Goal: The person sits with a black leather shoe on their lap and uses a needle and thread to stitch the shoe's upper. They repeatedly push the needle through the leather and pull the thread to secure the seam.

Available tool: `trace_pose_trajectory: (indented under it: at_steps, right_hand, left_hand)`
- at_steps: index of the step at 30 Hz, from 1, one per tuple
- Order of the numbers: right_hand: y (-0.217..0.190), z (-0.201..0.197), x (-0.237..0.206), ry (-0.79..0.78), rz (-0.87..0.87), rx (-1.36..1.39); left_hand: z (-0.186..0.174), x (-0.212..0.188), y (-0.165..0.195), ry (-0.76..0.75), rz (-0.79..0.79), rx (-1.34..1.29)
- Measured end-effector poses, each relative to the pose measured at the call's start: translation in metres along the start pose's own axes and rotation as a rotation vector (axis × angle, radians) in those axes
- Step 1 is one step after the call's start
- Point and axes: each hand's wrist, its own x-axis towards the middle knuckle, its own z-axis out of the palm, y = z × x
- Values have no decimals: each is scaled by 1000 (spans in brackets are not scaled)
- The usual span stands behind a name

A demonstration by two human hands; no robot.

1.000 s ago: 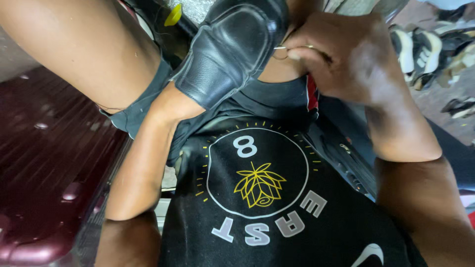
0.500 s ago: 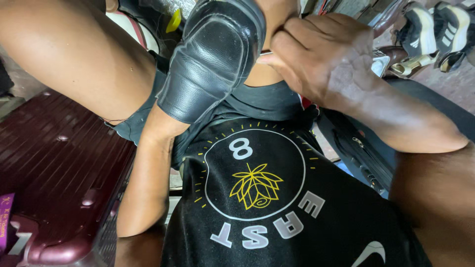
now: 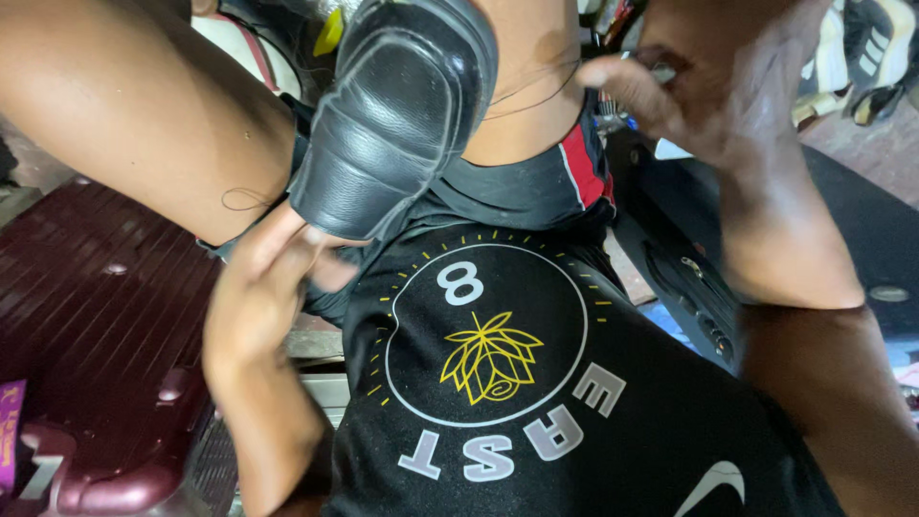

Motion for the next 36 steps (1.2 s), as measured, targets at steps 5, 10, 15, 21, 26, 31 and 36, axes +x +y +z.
trace_pose_trajectory:
  at_steps: [5, 10, 15, 21, 26, 31, 36]
  right_hand:
    - [-34, -23, 24, -105, 13, 220]
    - [-50, -37, 35, -48, -48, 225]
    - [-56, -40, 47, -63, -48, 148]
    - [-68, -13, 72, 96, -242, 460]
    - [-84, 1, 51, 72, 48, 684]
    - [-87, -40, 41, -177, 372, 1200]
    - [-99, -58, 58, -211, 476, 1168]
  left_hand:
    - [34, -57, 55, 601, 698, 581]
    - [81, -20, 94, 432, 1334, 805]
    - [101, 13, 109, 344, 1437, 771]
    - [84, 19, 91, 62, 1307, 420]
    - [71, 19, 84, -302, 979, -85]
    - [72, 19, 83, -294, 1092, 94]
    - [91, 30, 71, 57, 1326, 566]
